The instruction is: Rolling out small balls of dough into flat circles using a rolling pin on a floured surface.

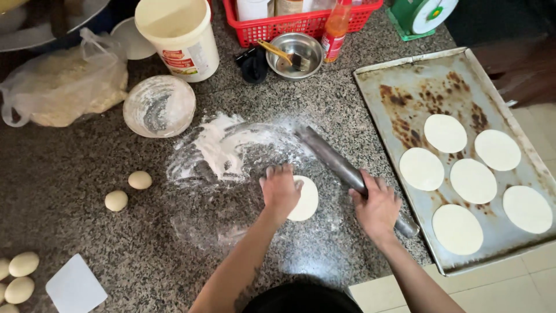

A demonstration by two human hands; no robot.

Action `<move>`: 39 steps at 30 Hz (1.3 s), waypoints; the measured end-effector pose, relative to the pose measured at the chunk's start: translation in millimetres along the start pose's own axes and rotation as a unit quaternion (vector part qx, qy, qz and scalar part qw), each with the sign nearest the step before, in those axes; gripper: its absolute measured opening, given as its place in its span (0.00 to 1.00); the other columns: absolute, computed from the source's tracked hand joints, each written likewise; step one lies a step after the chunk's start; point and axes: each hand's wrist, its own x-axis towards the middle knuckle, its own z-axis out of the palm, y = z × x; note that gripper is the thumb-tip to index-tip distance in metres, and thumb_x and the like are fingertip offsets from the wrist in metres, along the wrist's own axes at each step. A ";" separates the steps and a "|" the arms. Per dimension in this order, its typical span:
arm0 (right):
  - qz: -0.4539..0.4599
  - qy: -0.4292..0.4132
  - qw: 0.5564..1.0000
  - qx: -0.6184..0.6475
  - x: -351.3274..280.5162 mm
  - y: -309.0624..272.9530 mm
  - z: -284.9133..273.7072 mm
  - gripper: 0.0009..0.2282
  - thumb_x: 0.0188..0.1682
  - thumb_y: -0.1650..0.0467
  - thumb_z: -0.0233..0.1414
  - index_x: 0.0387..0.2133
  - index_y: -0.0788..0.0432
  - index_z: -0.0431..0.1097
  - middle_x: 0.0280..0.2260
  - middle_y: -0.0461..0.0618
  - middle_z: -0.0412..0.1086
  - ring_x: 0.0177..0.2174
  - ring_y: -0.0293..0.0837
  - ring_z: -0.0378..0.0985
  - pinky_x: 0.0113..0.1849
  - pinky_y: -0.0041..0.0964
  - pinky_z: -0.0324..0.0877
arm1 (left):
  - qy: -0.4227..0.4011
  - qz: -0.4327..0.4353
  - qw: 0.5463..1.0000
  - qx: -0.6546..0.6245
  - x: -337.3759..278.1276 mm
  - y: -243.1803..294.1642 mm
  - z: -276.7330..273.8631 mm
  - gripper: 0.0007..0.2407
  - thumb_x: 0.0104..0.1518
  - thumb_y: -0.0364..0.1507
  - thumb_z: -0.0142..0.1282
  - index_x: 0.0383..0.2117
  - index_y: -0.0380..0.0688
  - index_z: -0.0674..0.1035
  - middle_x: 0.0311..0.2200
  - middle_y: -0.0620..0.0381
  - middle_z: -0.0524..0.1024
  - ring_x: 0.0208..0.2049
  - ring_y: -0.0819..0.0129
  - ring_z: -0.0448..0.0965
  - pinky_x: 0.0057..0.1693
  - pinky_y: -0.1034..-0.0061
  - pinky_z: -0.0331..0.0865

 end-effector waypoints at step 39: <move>-0.291 0.061 0.954 -0.028 -30.0 -99.4 28.1 0.40 0.66 0.40 0.27 0.76 0.53 0.65 0.81 0.56 0.58 0.81 0.64 0.47 0.73 0.74 0.38 | -0.067 0.119 0.976 0.168 -103.3 -26.5 -139.0 0.29 0.79 0.48 0.24 0.84 0.55 0.58 0.87 0.55 0.47 0.87 0.53 0.38 0.83 0.35 0.28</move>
